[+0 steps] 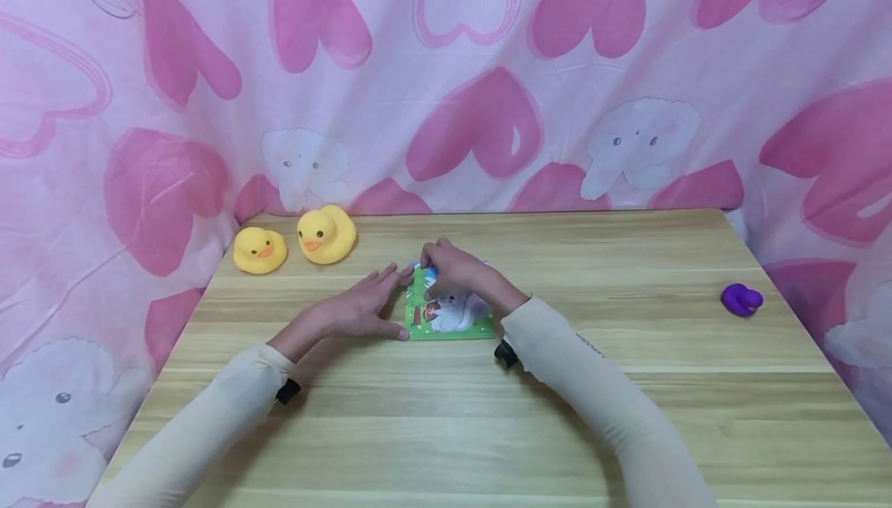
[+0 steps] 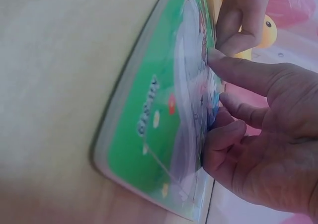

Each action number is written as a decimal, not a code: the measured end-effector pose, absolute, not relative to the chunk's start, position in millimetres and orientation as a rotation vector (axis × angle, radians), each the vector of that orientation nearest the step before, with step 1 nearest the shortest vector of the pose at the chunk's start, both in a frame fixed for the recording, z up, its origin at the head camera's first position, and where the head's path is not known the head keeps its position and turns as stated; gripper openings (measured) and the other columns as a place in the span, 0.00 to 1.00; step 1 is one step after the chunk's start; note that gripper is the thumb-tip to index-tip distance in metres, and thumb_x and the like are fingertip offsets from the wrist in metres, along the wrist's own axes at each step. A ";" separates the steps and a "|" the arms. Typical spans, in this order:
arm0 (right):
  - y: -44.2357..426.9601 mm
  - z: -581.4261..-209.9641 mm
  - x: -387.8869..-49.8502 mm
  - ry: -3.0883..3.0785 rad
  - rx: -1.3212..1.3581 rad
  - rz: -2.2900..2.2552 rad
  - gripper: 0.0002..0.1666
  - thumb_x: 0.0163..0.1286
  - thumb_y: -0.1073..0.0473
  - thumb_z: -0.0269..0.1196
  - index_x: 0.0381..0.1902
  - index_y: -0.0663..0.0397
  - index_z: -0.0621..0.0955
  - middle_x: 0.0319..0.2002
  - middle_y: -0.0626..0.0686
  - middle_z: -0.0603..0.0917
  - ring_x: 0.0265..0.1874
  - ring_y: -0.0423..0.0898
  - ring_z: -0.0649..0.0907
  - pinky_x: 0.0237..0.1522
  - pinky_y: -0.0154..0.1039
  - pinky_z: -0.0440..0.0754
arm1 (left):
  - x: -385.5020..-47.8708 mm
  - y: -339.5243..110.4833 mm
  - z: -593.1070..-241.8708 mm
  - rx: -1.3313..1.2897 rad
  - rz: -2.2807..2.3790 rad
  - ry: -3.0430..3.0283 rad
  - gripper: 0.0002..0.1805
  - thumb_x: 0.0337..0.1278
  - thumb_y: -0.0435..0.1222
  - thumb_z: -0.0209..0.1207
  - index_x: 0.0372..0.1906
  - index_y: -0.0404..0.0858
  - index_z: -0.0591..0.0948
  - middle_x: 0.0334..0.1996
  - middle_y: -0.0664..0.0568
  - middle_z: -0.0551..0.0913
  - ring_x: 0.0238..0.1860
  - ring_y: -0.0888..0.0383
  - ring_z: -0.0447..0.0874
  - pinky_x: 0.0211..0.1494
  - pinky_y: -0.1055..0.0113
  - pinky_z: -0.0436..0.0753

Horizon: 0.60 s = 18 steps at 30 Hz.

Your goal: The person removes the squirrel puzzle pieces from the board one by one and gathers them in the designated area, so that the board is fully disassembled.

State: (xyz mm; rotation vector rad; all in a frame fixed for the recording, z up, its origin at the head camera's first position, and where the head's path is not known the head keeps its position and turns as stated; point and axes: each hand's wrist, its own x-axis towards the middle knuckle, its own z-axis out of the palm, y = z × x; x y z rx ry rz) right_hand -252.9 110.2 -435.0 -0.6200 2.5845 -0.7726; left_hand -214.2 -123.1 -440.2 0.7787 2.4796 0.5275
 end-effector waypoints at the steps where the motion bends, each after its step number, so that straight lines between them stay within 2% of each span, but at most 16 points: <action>1: 110.6 -436.0 -253.4 2.587 -0.627 -0.770 0.29 0.61 0.60 0.78 0.57 0.53 0.77 0.57 0.56 0.74 0.56 0.51 0.77 0.69 0.50 0.79 | -214.1 -123.5 -440.4 0.776 0.527 2.480 0.65 0.58 0.61 0.72 0.88 0.47 0.44 0.88 0.52 0.47 0.89 0.47 0.32 0.91 0.48 0.39; 8: 114.1 -438.5 -254.9 2.585 -0.626 -0.816 0.33 0.60 0.59 0.79 0.60 0.51 0.77 0.57 0.55 0.77 0.56 0.50 0.79 0.69 0.50 0.79 | -213.1 -124.0 -439.9 0.753 0.528 2.467 0.65 0.59 0.62 0.70 0.88 0.49 0.41 0.89 0.51 0.43 0.89 0.48 0.28 0.91 0.48 0.37; 15: 117.6 -440.6 -254.8 2.593 -0.656 -0.828 0.31 0.61 0.61 0.78 0.60 0.49 0.79 0.59 0.55 0.78 0.58 0.52 0.79 0.71 0.52 0.78 | -212.9 -122.9 -438.6 0.754 0.521 2.456 0.65 0.59 0.62 0.70 0.88 0.47 0.41 0.89 0.50 0.41 0.89 0.48 0.27 0.91 0.49 0.36; 18: 118.3 -441.6 -256.3 2.589 -0.643 -0.875 0.29 0.61 0.64 0.77 0.58 0.50 0.80 0.57 0.54 0.81 0.56 0.51 0.80 0.67 0.50 0.80 | -212.8 -122.9 -438.3 0.744 0.512 2.456 0.65 0.60 0.62 0.70 0.88 0.47 0.40 0.89 0.50 0.42 0.89 0.48 0.27 0.91 0.49 0.36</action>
